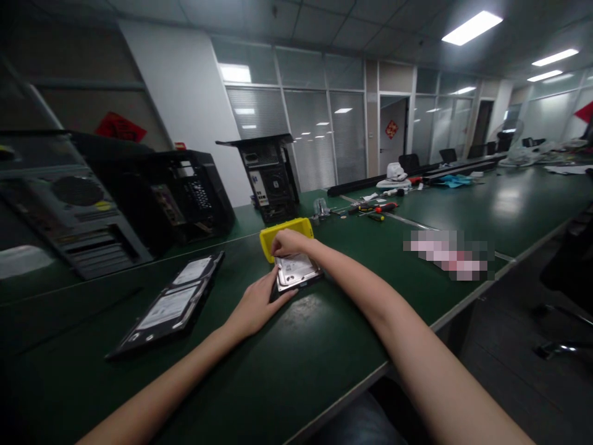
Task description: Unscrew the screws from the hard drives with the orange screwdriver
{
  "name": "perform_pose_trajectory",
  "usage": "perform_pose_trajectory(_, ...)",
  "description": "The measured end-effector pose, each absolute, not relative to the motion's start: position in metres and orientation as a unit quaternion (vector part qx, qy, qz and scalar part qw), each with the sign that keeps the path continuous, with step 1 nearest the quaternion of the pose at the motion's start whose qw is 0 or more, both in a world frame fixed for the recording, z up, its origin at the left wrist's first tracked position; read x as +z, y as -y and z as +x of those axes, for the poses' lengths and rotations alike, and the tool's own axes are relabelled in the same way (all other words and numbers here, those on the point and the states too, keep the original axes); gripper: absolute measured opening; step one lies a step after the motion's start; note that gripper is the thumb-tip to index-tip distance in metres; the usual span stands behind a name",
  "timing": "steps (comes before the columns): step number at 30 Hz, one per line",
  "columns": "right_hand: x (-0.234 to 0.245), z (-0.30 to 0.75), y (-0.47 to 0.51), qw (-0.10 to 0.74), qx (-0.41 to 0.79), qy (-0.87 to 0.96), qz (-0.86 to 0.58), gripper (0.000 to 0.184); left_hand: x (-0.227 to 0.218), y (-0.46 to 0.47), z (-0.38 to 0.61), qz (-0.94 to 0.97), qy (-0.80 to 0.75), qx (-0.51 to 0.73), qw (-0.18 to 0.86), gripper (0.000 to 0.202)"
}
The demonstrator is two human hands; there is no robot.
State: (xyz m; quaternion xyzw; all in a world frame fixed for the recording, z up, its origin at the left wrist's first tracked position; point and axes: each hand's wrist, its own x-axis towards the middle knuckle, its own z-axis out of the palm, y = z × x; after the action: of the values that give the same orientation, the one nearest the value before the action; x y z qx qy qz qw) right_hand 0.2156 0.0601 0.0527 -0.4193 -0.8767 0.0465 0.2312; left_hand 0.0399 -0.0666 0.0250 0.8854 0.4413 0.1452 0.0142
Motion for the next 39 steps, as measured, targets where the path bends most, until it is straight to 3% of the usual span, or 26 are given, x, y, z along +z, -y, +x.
perform_pose_trajectory(29, 0.049, 0.211, -0.051, 0.198, 0.033, 0.878, -0.434, 0.026, 0.022, 0.074, 0.038, 0.887, -0.428, 0.169, 0.029, 0.078)
perform_pose_trajectory(39, 0.056, 0.193, -0.032, 0.139, -0.002, 0.864, -0.484, 0.023, 0.022, 0.076, 0.038, 0.885, -0.433, 0.166, 0.036, 0.080)
